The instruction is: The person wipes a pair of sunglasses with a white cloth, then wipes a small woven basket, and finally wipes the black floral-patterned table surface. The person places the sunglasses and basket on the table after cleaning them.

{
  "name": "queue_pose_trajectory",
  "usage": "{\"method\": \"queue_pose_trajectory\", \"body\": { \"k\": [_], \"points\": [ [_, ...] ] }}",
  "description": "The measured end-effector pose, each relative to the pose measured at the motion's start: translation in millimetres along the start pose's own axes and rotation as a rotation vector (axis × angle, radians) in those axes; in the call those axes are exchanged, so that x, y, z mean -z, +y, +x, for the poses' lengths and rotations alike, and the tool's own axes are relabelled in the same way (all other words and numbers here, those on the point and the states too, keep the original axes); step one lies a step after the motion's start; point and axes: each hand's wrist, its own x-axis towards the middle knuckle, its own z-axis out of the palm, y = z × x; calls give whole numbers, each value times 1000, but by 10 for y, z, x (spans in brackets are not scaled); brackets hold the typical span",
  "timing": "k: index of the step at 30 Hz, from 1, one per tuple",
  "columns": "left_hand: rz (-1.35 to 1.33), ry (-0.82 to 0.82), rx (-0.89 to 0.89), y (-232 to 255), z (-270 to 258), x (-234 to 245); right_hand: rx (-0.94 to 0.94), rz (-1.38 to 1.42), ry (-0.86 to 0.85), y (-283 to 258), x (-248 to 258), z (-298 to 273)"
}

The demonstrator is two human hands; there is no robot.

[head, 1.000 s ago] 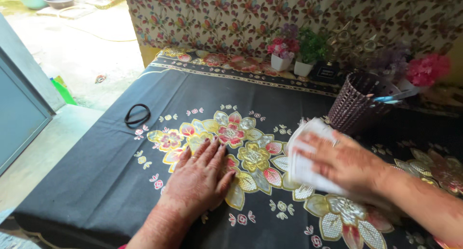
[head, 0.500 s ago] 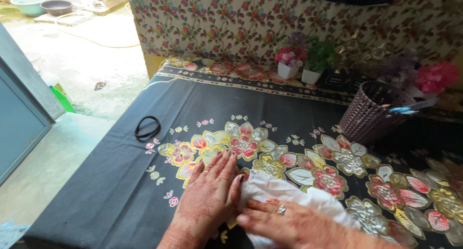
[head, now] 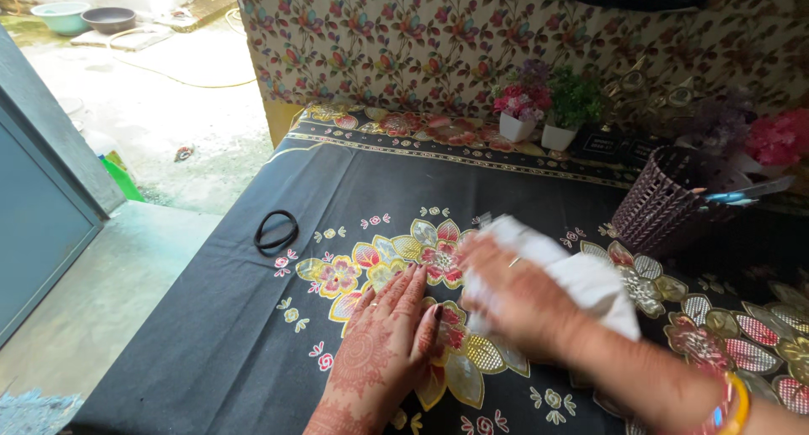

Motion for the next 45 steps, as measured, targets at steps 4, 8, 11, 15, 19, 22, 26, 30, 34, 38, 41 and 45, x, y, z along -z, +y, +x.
{"method": "queue_pose_trajectory", "body": {
  "k": [4, 8, 11, 15, 19, 22, 26, 30, 34, 38, 41, 45],
  "points": [
    [18, -3, 9, -32, -16, -6, 201, 187, 51, -422, -16, -249],
    [-21, 5, 20, -12, -15, 15, 142, 519, -34, -496, 133, -427],
    [-36, -29, 66, 3, 16, 52, 119, 939, -49, -379, 420, -390],
    [-67, -75, 100, 27, 38, 85, -440, 1519, -163, -46, 876, -165],
    [-89, -63, 87, 40, 53, 111, -546, 535, 274, 134, 982, 72],
    [-57, -69, 101, 35, 55, 78, -289, 366, 457, 12, 838, -72],
    [8, -105, 52, -11, 64, 19, -224, 379, 1, -329, 372, -199],
    [42, -45, -26, -67, 27, -22, 233, -58, 68, -410, 58, -286],
    [52, -61, 0, -83, 21, -69, 171, -79, -10, -377, -40, -308],
    [46, -58, -3, -82, 23, -38, 6, 144, -66, -433, 70, -293],
    [32, -53, -6, -71, 30, 9, 192, 637, 8, -441, 274, -360],
    [29, -23, 12, -26, 8, 42, 527, 422, -54, -464, 341, -518]
  ]
}}
